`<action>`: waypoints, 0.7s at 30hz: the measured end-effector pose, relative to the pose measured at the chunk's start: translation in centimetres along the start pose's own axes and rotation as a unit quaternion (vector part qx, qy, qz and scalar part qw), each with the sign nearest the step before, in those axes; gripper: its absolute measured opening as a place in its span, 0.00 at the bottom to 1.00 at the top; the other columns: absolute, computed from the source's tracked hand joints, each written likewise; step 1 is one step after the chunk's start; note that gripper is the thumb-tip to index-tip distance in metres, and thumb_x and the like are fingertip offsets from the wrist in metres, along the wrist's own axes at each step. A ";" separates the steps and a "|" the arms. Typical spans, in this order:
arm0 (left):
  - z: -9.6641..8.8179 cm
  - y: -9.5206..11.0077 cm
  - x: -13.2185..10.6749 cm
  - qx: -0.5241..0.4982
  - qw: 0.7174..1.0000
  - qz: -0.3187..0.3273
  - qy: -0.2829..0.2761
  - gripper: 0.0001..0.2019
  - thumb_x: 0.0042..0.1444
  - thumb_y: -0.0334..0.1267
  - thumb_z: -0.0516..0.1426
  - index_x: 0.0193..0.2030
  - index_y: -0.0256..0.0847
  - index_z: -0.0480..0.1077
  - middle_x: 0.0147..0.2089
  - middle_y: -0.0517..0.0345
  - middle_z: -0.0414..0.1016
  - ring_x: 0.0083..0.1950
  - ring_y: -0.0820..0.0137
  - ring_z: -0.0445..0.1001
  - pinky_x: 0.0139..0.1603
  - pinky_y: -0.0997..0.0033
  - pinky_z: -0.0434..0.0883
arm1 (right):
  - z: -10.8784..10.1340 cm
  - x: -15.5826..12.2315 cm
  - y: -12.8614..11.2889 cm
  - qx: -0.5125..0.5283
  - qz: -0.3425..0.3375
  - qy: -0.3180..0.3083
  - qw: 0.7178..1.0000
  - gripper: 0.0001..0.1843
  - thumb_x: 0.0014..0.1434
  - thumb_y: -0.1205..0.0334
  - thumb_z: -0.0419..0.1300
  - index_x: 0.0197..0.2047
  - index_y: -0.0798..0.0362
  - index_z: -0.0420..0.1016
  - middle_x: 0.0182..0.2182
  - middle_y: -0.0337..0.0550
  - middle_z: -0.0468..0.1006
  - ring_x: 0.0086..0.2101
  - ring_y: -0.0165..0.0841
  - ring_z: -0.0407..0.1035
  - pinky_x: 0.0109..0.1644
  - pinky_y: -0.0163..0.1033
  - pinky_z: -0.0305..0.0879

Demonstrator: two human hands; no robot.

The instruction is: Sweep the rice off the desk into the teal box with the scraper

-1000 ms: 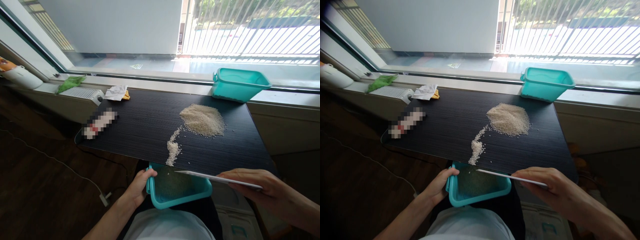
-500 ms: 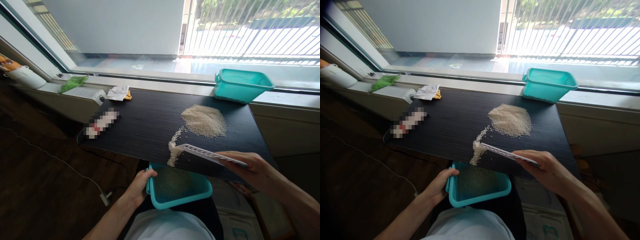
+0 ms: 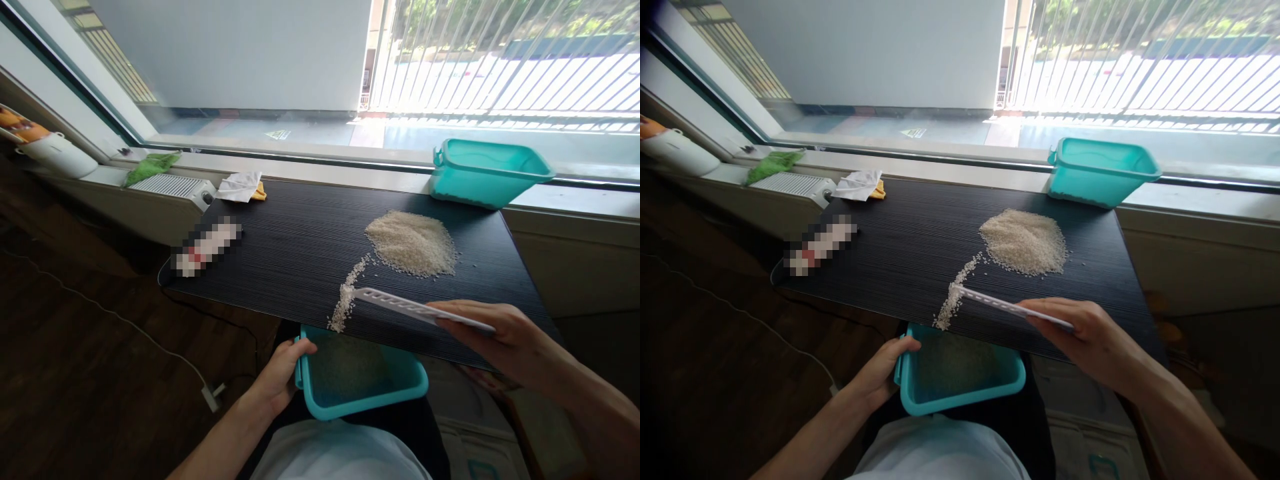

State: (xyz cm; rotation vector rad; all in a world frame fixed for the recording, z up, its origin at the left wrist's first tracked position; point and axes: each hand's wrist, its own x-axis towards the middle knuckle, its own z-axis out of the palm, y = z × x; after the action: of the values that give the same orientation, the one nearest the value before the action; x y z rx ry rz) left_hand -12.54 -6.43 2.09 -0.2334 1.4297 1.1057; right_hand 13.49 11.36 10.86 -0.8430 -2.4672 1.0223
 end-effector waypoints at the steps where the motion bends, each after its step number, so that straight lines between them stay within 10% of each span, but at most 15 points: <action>1: 0.0 0.0 -0.1 0.000 1.000 0.000 0.000 0.04 0.43 0.26 0.61 0.29 0.31 0.74 0.25 0.53 0.77 0.23 0.71 0.72 0.29 0.72 0.73 | 0.1 0.6 0.2 -0.010 0.013 0.013 1.000 0.22 0.64 0.47 0.56 0.44 0.53 0.85 0.40 0.50 0.86 0.37 0.43 0.81 0.40 0.40 0.78; 12: -0.9 0.3 0.3 -0.018 1.000 0.011 0.017 0.02 0.43 0.26 0.61 0.27 0.32 0.73 0.25 0.53 0.77 0.24 0.71 0.73 0.28 0.73 0.72 | 0.2 0.0 0.0 -0.006 -0.006 -0.023 1.000 0.20 0.64 0.47 0.56 0.44 0.48 0.85 0.38 0.46 0.87 0.35 0.42 0.81 0.38 0.38 0.78; 21: -0.8 0.4 0.2 -0.018 1.000 0.005 0.020 0.05 0.44 0.27 0.63 0.25 0.34 0.70 0.22 0.57 0.73 0.21 0.73 0.71 0.27 0.74 0.71 | 0.7 3.9 1.7 -0.087 0.044 0.103 0.990 0.23 0.64 0.47 0.54 0.44 0.55 0.83 0.33 0.43 0.86 0.35 0.43 0.79 0.36 0.40 0.74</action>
State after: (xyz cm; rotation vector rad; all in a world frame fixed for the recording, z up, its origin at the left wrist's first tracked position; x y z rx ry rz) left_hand -13.41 -6.71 1.92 -0.2754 1.4480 1.1423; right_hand 10.80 14.48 9.48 -1.0636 -2.3842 0.7125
